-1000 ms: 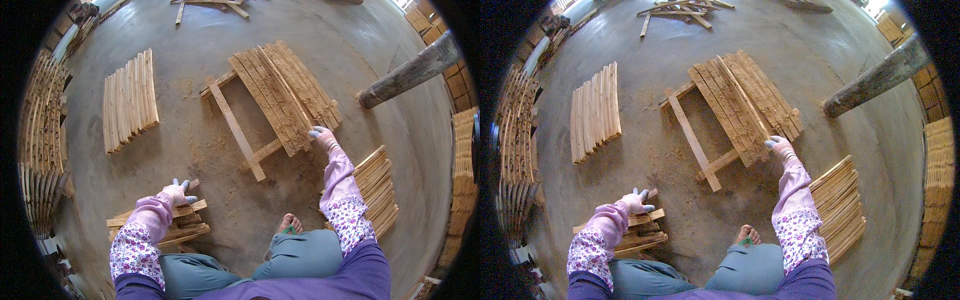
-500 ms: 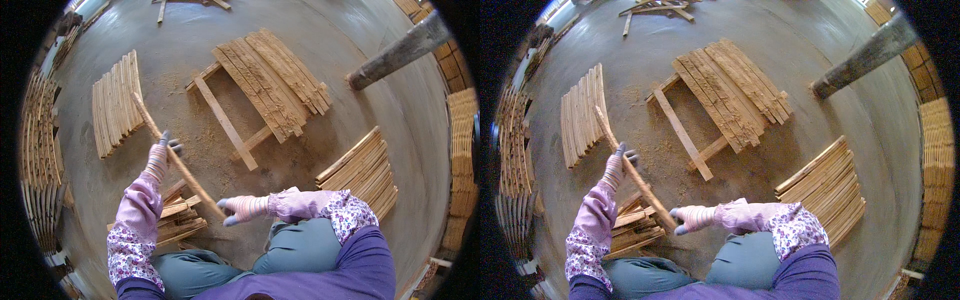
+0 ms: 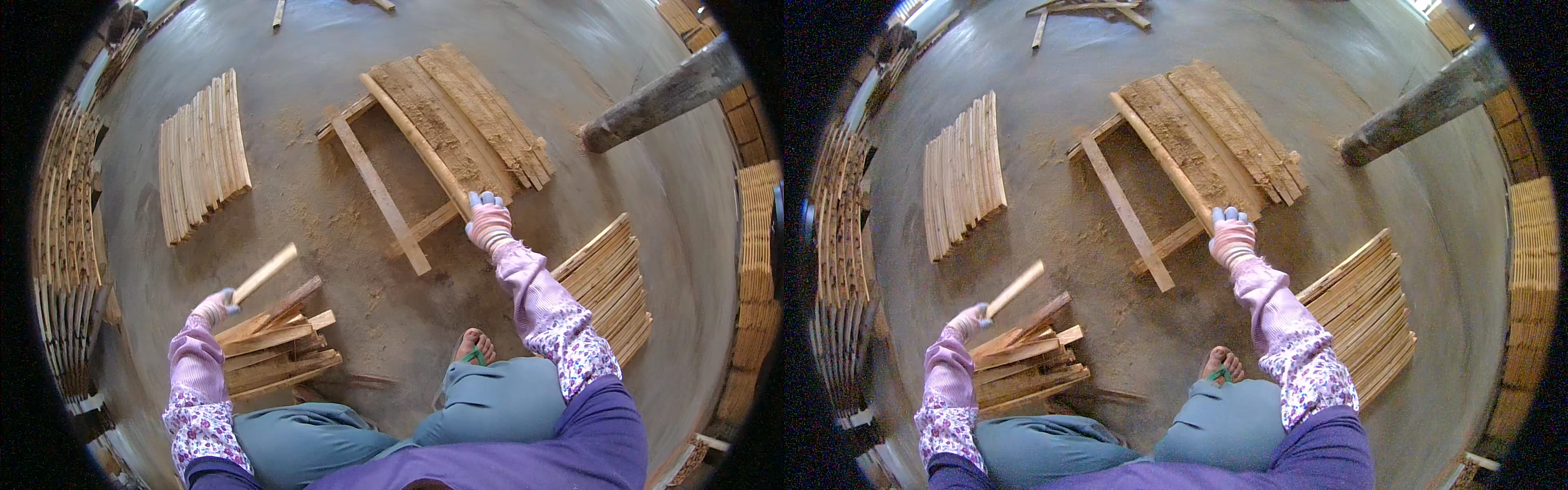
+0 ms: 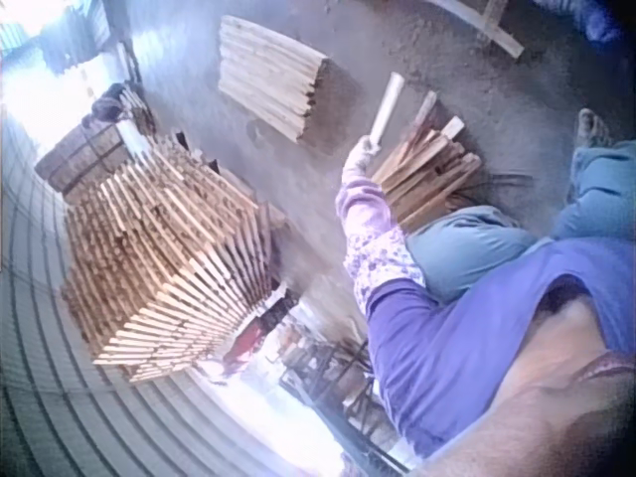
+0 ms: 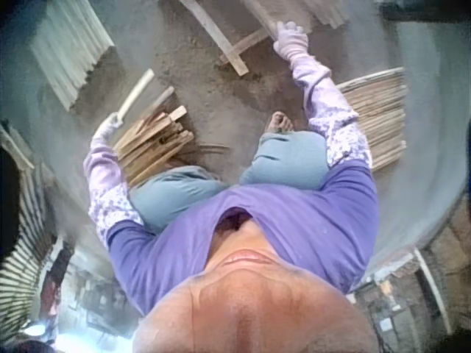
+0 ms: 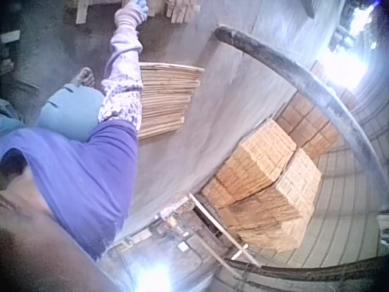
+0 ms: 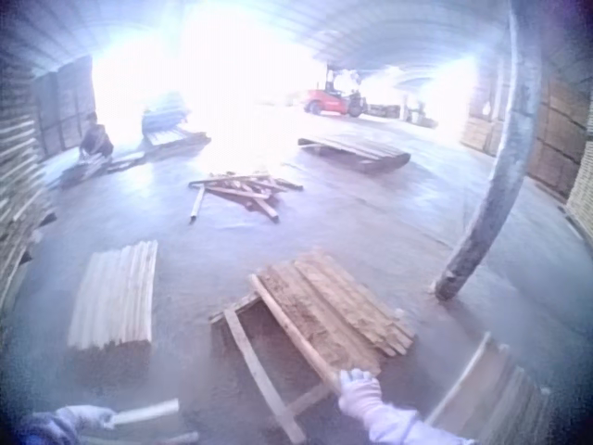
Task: The person lifts a stack of wooden planks and places them on the floor, then sits and assembles small wooden frames by arranging planks in a grid pattern. The person continues to build multiple frames and stacks them nearby.
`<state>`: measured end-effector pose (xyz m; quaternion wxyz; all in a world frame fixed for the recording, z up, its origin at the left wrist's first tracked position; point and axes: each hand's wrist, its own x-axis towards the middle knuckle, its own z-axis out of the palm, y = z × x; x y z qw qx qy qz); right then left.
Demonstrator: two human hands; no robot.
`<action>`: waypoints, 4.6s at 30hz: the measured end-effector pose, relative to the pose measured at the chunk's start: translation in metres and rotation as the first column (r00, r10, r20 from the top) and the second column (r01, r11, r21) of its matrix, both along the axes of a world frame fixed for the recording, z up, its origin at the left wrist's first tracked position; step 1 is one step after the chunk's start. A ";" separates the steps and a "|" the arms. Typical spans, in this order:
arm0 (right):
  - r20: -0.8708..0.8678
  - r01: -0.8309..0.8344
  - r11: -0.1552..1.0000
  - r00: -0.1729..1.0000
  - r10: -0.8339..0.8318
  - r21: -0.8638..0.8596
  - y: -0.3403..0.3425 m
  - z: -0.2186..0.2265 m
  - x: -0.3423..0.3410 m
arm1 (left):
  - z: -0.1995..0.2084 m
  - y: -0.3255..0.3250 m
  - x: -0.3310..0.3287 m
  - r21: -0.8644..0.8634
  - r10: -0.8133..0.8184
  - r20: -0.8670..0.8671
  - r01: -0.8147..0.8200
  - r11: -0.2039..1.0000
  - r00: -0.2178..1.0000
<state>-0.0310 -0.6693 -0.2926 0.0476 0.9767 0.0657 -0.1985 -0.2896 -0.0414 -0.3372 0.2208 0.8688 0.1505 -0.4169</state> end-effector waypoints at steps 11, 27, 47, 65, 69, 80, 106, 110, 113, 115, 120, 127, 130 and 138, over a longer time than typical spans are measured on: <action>-0.826 0.829 0.066 0.559 -0.071 0.555 -0.032 0.006 0.012 | 0.032 -0.066 0.018 -0.029 0.070 -0.424 -0.091 0.995 0.903; -0.818 0.825 0.101 0.520 0.245 0.555 -0.015 -0.012 -0.030 | 0.052 -0.162 0.087 0.070 -0.205 -0.050 0.208 0.976 0.977; -0.483 0.099 0.564 0.648 0.589 0.820 0.067 0.020 -0.108 | 0.053 -0.174 0.144 -0.777 0.875 -0.125 -0.594 0.207 0.469; -0.252 0.400 0.665 0.916 -0.312 0.631 -0.085 -0.028 0.048 | 0.017 -0.082 0.038 0.292 0.074 -0.137 -0.031 0.956 0.988; -0.709 0.768 0.157 0.636 -0.303 0.621 -0.052 -0.016 0.039 | 0.008 -0.066 0.027 0.301 0.020 -0.195 0.041 0.953 0.981; -0.444 0.427 0.304 0.896 -0.014 0.852 -0.023 -0.013 0.007 | 0.041 -0.203 0.111 0.009 -0.229 0.283 0.236 0.972 0.931; 0.052 -0.083 0.984 0.994 0.092 -0.157 -0.026 -0.027 0.012 | 0.025 -0.457 0.176 -0.373 0.582 0.329 -0.464 0.803 0.744; -0.054 0.082 0.902 0.996 -0.065 0.424 0.003 -0.018 0.001 | 0.022 -0.444 0.176 -0.267 0.509 0.354 -0.437 0.859 0.784; -0.484 0.468 0.475 0.870 -0.098 0.745 -0.032 -0.040 0.012 | 0.018 -0.454 0.185 -0.209 0.412 0.326 -0.360 0.909 0.851; -0.627 0.601 0.318 0.779 -0.027 0.733 -0.037 -0.041 0.014 | 0.020 -0.453 0.186 -0.214 0.402 0.329 -0.346 0.913 0.855; -0.746 0.728 0.176 0.664 0.058 0.662 -0.030 -0.038 0.012 | 0.018 -0.446 0.187 -0.229 0.361 0.337 -0.296 0.927 0.870; -0.600 0.551 0.333 0.798 0.058 0.765 -0.031 -0.046 0.018 | 0.009 -0.445 0.187 -0.242 0.329 0.389 -0.250 0.938 0.860; -0.229 0.184 0.803 0.971 -0.061 0.567 -0.011 -0.045 0.012 | 0.013 -0.446 0.187 -0.234 0.305 0.364 -0.231 0.944 0.880; -0.064 -0.284 0.904 0.945 0.320 0.319 0.045 0.002 0.014 | -0.002 -0.443 0.186 -0.200 0.280 0.430 -0.212 0.957 0.859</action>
